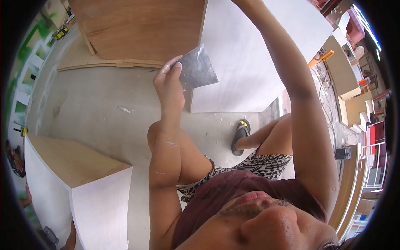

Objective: The person mixes putty between two putty knives and applies it to a white board, smoothing the surface with the putty knife and by hand.

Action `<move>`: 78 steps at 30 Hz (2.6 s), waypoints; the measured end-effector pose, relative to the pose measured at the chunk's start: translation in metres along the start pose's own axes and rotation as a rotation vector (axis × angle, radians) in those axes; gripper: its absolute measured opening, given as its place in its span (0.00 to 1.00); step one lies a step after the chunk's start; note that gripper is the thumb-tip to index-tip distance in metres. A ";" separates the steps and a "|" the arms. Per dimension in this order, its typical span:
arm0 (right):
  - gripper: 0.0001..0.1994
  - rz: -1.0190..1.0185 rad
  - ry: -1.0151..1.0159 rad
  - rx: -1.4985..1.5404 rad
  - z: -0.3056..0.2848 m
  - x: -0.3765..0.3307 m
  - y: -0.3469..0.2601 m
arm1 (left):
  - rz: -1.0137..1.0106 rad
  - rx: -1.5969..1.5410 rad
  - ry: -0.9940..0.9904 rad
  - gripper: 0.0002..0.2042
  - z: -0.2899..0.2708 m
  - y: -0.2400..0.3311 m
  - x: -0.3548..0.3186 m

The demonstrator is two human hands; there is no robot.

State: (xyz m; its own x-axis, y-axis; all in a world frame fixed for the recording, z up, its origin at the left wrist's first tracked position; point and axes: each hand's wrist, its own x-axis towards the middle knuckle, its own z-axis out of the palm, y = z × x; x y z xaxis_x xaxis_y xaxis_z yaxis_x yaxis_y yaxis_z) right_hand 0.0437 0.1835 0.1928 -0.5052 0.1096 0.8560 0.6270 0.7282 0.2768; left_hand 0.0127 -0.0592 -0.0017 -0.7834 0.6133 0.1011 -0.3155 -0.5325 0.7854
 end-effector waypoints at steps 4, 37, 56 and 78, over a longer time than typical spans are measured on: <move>0.22 -0.062 0.110 0.045 0.000 0.006 -0.001 | 0.009 0.018 0.015 0.11 0.001 0.002 0.001; 0.26 -0.127 -0.409 0.034 0.009 -0.191 -0.059 | 0.038 0.032 0.093 0.13 -0.013 0.005 0.003; 0.16 0.151 -0.349 0.010 -0.026 0.038 0.064 | 0.024 0.040 0.054 0.13 -0.006 0.002 0.007; 0.18 0.420 0.012 0.111 -0.026 0.012 0.060 | 0.047 -0.019 0.023 0.14 -0.008 0.007 0.005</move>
State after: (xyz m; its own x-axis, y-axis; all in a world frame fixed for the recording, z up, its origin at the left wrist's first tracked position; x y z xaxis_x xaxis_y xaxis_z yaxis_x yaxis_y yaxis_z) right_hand 0.0909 0.2110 0.2310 -0.2123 0.4045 0.8895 0.7090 0.6902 -0.1446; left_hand 0.0025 -0.0642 -0.0007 -0.8098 0.5735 0.1235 -0.2880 -0.5720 0.7681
